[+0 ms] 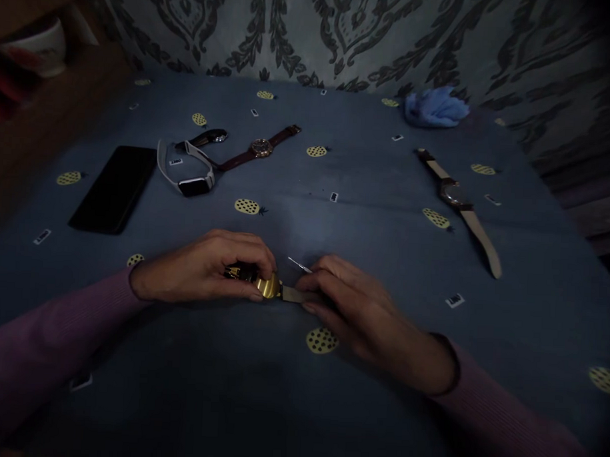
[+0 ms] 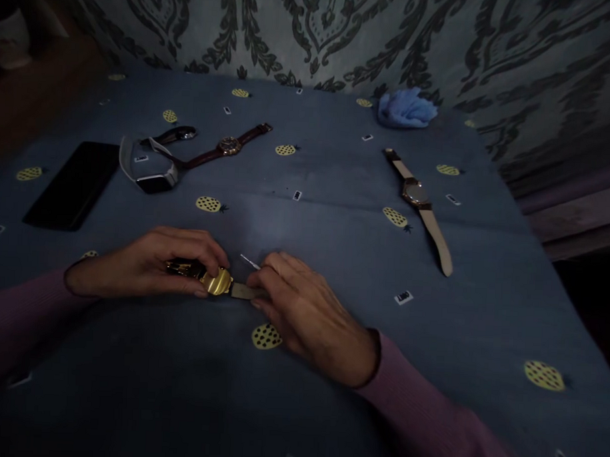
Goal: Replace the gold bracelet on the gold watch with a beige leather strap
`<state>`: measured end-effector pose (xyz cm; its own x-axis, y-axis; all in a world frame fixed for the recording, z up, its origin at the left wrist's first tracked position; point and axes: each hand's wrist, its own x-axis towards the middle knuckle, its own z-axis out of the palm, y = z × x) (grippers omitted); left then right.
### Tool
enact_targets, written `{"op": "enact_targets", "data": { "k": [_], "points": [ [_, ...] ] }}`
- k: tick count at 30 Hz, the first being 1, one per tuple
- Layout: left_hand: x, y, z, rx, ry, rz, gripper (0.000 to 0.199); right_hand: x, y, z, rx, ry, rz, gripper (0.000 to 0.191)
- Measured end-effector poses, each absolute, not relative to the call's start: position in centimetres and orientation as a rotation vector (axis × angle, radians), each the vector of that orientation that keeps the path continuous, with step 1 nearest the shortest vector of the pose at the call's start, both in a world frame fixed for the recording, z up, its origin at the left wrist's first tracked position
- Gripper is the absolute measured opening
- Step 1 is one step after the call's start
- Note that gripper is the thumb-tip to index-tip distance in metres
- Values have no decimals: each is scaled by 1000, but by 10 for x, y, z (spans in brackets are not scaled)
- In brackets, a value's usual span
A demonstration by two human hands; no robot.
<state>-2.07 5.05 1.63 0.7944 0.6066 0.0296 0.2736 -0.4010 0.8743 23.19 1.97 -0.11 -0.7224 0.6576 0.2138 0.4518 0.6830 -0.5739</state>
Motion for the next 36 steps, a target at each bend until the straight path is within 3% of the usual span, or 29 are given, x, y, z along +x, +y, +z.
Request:
{"op": "enact_targets", "data": {
  "k": [36],
  "points": [
    [-20,55,17,2025,634,420,8,232,22,-3,-903,-2477,755,7]
  ]
}}
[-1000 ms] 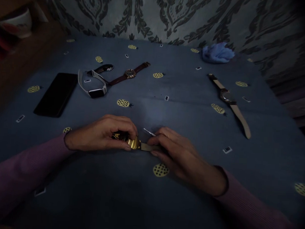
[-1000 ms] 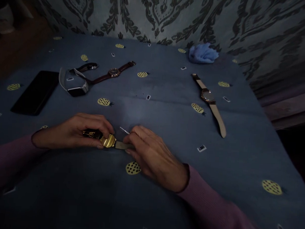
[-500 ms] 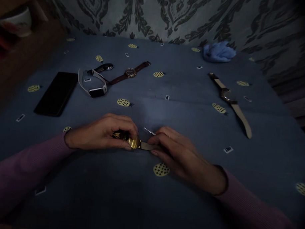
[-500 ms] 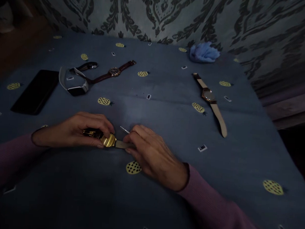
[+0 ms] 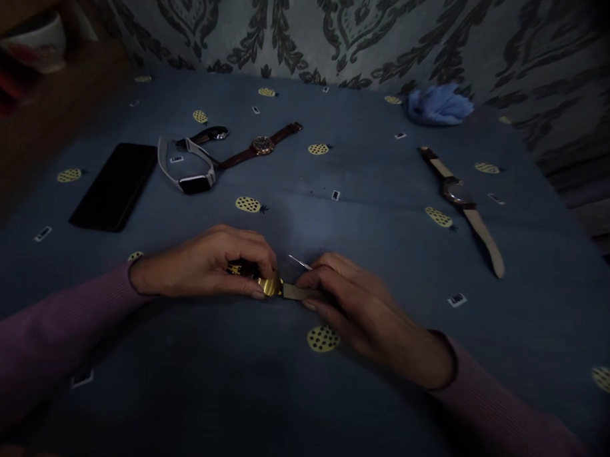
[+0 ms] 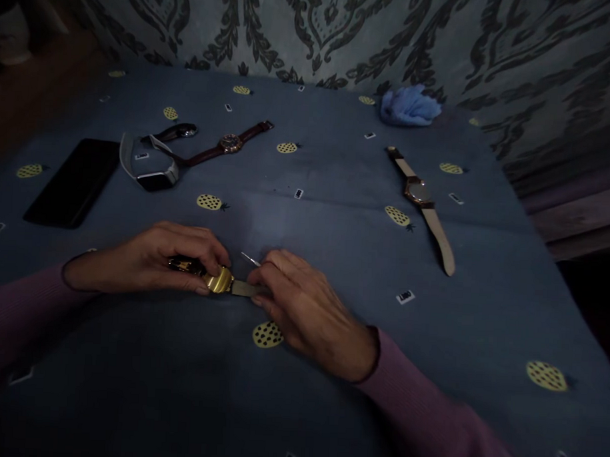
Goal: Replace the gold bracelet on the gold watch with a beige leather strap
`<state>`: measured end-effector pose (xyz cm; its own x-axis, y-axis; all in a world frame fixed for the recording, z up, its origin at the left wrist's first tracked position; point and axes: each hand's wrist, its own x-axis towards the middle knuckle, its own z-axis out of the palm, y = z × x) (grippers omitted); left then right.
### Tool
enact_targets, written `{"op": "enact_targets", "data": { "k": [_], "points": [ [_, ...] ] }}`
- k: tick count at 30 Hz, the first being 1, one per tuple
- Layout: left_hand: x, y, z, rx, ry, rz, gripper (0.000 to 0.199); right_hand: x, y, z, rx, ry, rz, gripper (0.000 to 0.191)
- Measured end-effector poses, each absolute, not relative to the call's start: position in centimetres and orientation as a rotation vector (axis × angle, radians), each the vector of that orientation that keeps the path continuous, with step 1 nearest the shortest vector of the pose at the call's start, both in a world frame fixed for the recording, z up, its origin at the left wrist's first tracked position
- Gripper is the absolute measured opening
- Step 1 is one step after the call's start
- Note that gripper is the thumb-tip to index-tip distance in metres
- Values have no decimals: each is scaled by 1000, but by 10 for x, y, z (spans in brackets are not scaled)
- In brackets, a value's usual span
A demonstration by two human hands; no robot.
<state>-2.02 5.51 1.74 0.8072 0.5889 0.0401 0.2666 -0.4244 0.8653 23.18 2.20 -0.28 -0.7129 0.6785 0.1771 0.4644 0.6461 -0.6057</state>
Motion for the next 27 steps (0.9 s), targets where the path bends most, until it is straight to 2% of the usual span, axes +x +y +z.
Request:
{"op": "enact_targets", "data": {
  "k": [27],
  "points": [
    [-19,55,18,1974,663,428,6,232,22,-4,-867,-2461,758,6]
  ]
}}
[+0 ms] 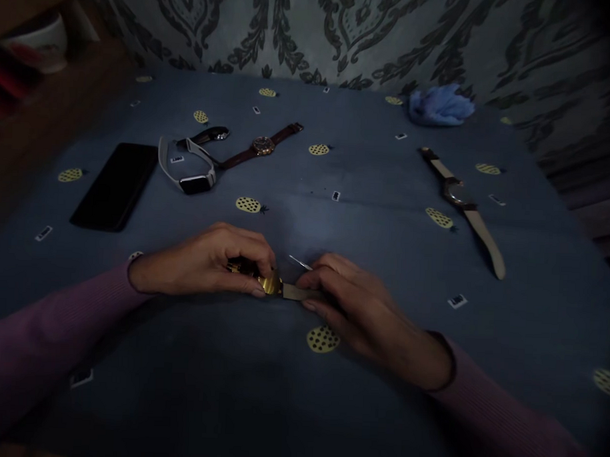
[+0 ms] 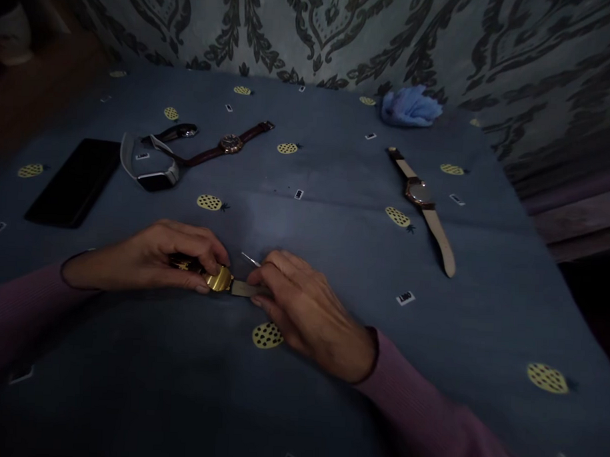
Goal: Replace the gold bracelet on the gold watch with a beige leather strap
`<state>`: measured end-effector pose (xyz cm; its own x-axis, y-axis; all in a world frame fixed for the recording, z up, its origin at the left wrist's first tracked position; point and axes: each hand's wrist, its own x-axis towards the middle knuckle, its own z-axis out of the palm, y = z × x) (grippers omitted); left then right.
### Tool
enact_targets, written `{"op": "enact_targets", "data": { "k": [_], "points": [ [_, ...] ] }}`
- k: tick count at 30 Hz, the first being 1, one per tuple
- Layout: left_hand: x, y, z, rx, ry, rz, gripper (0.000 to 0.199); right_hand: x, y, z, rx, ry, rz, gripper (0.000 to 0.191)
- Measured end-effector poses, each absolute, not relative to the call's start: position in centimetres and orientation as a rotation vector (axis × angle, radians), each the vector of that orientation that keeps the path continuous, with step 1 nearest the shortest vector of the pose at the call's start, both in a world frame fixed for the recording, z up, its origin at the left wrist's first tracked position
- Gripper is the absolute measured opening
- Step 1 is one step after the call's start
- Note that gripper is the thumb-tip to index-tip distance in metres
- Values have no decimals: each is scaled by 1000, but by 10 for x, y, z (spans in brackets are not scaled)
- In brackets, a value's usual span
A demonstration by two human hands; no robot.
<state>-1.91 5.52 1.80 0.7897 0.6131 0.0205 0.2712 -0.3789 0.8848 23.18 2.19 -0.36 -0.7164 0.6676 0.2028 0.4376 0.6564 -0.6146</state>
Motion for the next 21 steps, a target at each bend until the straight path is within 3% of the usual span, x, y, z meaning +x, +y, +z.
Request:
{"op": "enact_targets", "data": {
  "k": [21],
  "points": [
    [-20,53,15,1916,674,455,6,234,19,-9,-874,-2401,721,4]
  ]
}}
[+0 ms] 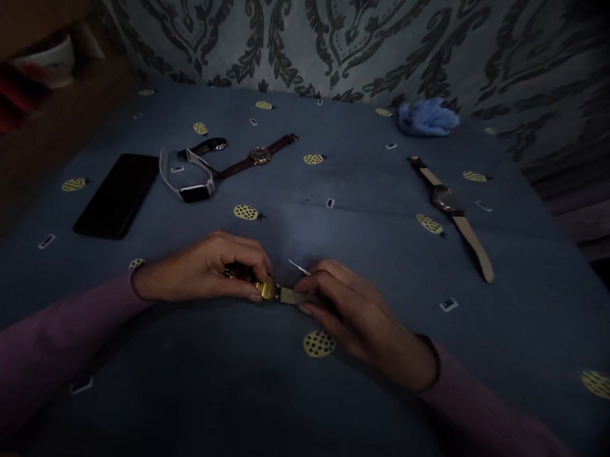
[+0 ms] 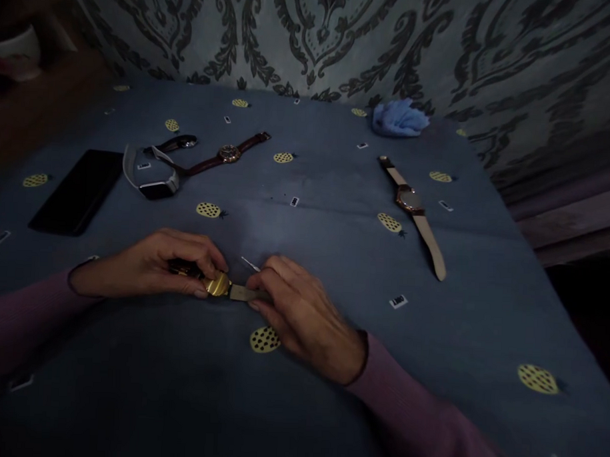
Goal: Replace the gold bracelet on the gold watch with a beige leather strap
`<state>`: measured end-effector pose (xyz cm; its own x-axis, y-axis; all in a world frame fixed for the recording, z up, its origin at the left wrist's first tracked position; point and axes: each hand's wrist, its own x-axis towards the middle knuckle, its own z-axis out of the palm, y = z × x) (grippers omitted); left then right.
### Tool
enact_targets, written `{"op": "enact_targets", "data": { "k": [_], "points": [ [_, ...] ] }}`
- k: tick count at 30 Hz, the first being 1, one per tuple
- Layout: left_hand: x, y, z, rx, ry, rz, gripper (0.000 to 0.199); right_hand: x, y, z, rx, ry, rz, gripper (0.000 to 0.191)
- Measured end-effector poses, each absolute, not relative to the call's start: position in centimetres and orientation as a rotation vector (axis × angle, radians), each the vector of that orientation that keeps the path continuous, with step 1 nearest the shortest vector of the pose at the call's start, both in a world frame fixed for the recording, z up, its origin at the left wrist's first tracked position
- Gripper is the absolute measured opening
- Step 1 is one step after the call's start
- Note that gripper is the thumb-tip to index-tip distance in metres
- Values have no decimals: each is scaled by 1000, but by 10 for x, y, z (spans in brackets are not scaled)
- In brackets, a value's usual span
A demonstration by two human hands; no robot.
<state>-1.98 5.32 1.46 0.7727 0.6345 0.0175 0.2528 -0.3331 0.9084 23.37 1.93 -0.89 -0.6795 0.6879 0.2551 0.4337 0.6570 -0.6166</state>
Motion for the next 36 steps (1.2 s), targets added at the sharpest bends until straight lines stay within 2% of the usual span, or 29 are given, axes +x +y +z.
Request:
{"op": "enact_targets", "data": {
  "k": [36],
  "points": [
    [-20,49,14,1869,737,481,9,232,20,-7,-891,-2405,676,6]
  ]
}}
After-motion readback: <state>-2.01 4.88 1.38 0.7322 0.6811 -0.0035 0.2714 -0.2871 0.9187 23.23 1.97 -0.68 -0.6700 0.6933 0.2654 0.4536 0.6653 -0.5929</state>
